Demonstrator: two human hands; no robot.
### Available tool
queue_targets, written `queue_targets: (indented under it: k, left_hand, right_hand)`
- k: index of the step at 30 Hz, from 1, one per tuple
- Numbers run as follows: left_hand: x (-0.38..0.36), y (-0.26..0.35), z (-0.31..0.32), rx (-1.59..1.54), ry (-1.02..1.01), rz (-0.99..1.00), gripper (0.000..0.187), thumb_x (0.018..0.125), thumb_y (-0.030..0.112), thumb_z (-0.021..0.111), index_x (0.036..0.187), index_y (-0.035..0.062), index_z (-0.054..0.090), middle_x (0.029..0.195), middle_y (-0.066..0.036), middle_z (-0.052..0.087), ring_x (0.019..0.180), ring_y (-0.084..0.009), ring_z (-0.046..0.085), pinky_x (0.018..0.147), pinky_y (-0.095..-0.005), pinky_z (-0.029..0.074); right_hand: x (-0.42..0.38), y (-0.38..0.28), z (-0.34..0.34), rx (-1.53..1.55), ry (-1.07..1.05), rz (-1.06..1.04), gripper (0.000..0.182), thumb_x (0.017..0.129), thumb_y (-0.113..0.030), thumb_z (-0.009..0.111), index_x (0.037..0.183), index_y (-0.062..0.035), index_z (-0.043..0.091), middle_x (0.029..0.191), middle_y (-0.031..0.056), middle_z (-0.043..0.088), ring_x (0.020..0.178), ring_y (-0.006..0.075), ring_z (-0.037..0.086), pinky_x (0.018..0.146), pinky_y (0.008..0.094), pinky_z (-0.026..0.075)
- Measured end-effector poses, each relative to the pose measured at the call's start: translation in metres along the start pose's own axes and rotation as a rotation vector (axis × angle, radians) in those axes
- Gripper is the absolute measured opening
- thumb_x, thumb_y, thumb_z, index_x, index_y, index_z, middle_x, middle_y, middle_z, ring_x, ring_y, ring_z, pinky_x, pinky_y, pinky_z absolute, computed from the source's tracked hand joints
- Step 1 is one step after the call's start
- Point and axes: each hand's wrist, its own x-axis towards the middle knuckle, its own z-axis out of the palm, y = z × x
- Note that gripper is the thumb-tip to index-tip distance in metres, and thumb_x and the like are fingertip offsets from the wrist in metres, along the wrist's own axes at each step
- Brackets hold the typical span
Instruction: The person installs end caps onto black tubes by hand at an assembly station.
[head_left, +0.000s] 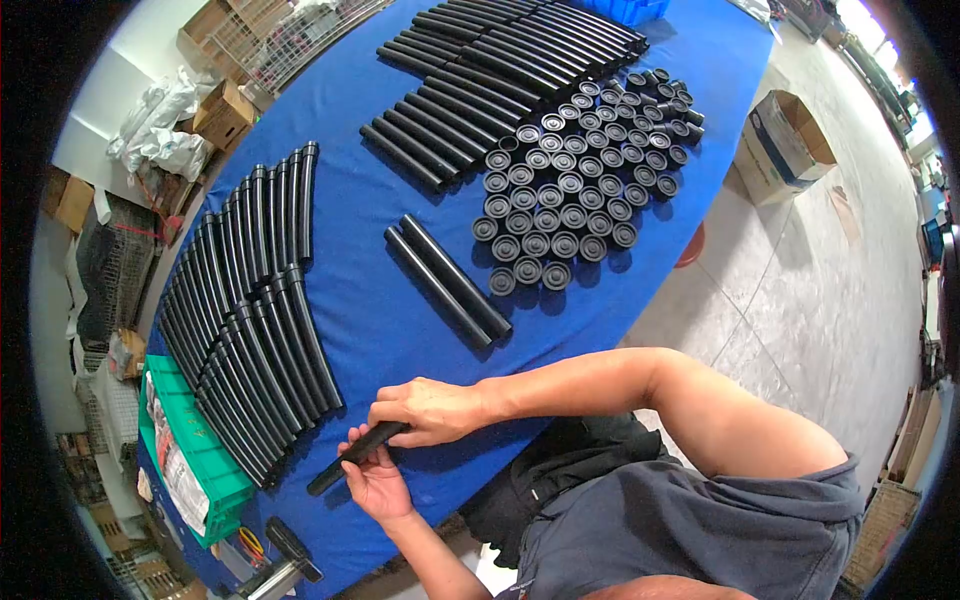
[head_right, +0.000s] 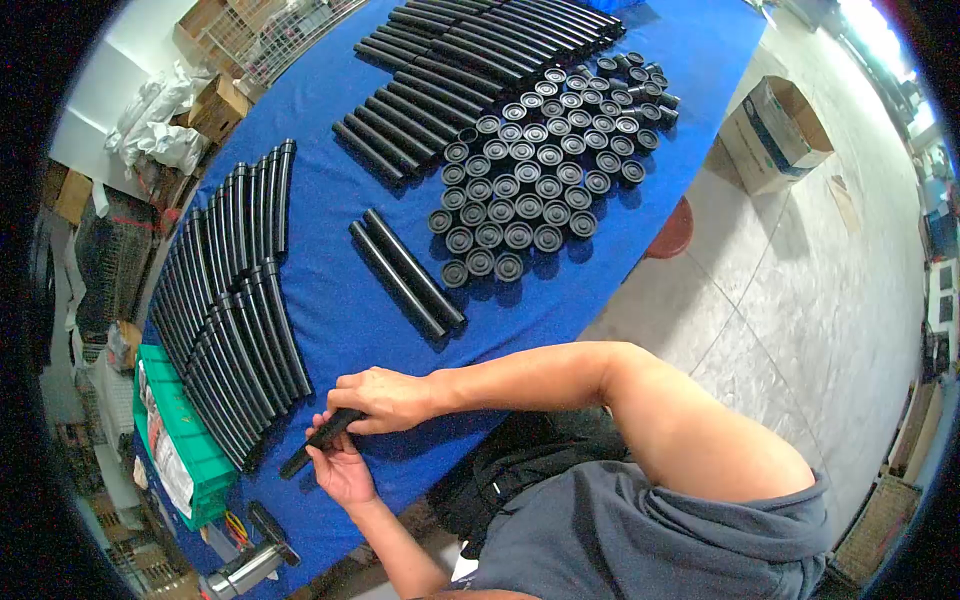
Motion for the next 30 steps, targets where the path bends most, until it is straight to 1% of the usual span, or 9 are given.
queue_targets:
  k: [1, 4, 8, 11, 14, 17, 23, 26, 30]
  left_hand:
    - [0.000, 0.000, 0.001, -0.005, -0.014, -0.008, 0.035, 0.102, 0.018, 0.055, 0.131, -0.0032, 0.055, 0.143, -0.022, 0.051, 0.139, -0.0359, 0.043, 0.115, -0.0510, 0.042]
    - [0.000, 0.000, 0.005, 0.012, -0.024, -0.014, 0.036, 0.102, 0.019, 0.055, 0.130, -0.0035, 0.055, 0.143, -0.023, 0.051, 0.138, -0.0359, 0.044, 0.115, -0.0510, 0.042]
    - [0.001, 0.000, 0.004, 0.055, 0.023, 0.010, 0.036, 0.102, 0.019, 0.055, 0.130, -0.0036, 0.055, 0.143, -0.023, 0.051, 0.138, -0.0355, 0.045, 0.114, -0.0510, 0.043]
    - [0.000, 0.001, 0.004, -0.032, -0.031, -0.024, 0.035, 0.102, 0.019, 0.055, 0.130, -0.0035, 0.055, 0.143, -0.023, 0.050, 0.138, -0.0354, 0.045, 0.113, -0.0504, 0.044]
    - [0.000, 0.002, 0.002, 0.000, 0.000, -0.022, 0.035, 0.102, 0.019, 0.055, 0.129, -0.0035, 0.055, 0.144, -0.023, 0.050, 0.138, -0.0351, 0.044, 0.113, -0.0501, 0.044]
    - [0.001, 0.001, 0.002, 0.010, 0.041, -0.007, 0.035, 0.102, 0.019, 0.055, 0.129, -0.0036, 0.056, 0.144, -0.022, 0.050, 0.138, -0.0350, 0.044, 0.113, -0.0502, 0.044]
    - [0.000, 0.000, 0.004, 0.013, 0.030, 0.004, 0.034, 0.102, 0.017, 0.055, 0.130, -0.0015, 0.055, 0.141, -0.024, 0.052, 0.136, -0.0375, 0.047, 0.112, -0.0515, 0.045]
    - [0.000, -0.001, 0.003, 0.014, 0.072, 0.013, 0.034, 0.102, 0.017, 0.055, 0.130, -0.0016, 0.055, 0.141, -0.024, 0.052, 0.136, -0.0374, 0.046, 0.112, -0.0515, 0.045]
    - [-0.001, 0.001, 0.003, -0.029, 0.033, 0.003, 0.033, 0.102, 0.016, 0.055, 0.130, -0.0022, 0.055, 0.141, -0.025, 0.052, 0.137, -0.0375, 0.045, 0.111, -0.0514, 0.046]
  right_hand:
    - [0.002, -0.003, -0.002, 0.045, -0.003, 0.002, 0.035, 0.088, -0.028, 0.071, 0.102, 0.0015, 0.062, 0.077, 0.0173, 0.066, 0.071, 0.0341, 0.067, 0.063, 0.0438, 0.052]
    - [0.013, -0.018, -0.023, 0.304, -0.346, 0.587, 0.035, 0.088, -0.029, 0.071, 0.104, 0.0009, 0.061, 0.077, 0.0169, 0.066, 0.071, 0.0354, 0.067, 0.063, 0.0446, 0.052]
    - [-0.003, 0.012, 0.008, -0.103, 0.097, -0.078, 0.038, 0.090, -0.034, 0.069, 0.103, 0.0023, 0.065, 0.069, 0.0163, 0.066, 0.065, 0.0356, 0.067, 0.060, 0.0459, 0.051]
    - [0.004, -0.008, -0.009, 0.089, -0.126, 0.265, 0.039, 0.086, -0.032, 0.071, 0.104, 0.0016, 0.063, 0.070, 0.0167, 0.065, 0.066, 0.0363, 0.066, 0.061, 0.0461, 0.051]
    - [0.003, -0.001, -0.007, 0.135, -0.213, 0.367, 0.044, 0.085, -0.035, 0.072, 0.107, 0.0011, 0.060, 0.071, 0.0181, 0.065, 0.067, 0.0381, 0.066, 0.062, 0.0463, 0.050]
    - [-0.003, 0.016, 0.009, -0.062, 0.041, -0.031, 0.046, 0.084, -0.036, 0.073, 0.107, 0.0015, 0.060, 0.071, 0.0187, 0.064, 0.068, 0.0390, 0.066, 0.062, 0.0458, 0.050]
    - [0.001, 0.003, -0.005, 0.104, -0.160, 0.314, 0.041, 0.086, -0.032, 0.072, 0.107, 0.0015, 0.059, 0.071, 0.0178, 0.064, 0.068, 0.0396, 0.065, 0.062, 0.0460, 0.050]
    - [-0.002, 0.013, 0.007, -0.037, 0.072, -0.007, 0.042, 0.088, -0.035, 0.071, 0.105, 0.0020, 0.060, 0.070, 0.0179, 0.064, 0.066, 0.0395, 0.065, 0.061, 0.0462, 0.050]
    - [0.006, -0.006, -0.011, 0.093, -0.184, 0.336, 0.037, 0.086, -0.029, 0.072, 0.106, -0.0002, 0.059, 0.079, 0.0177, 0.064, 0.073, 0.0397, 0.064, 0.064, 0.0464, 0.050]
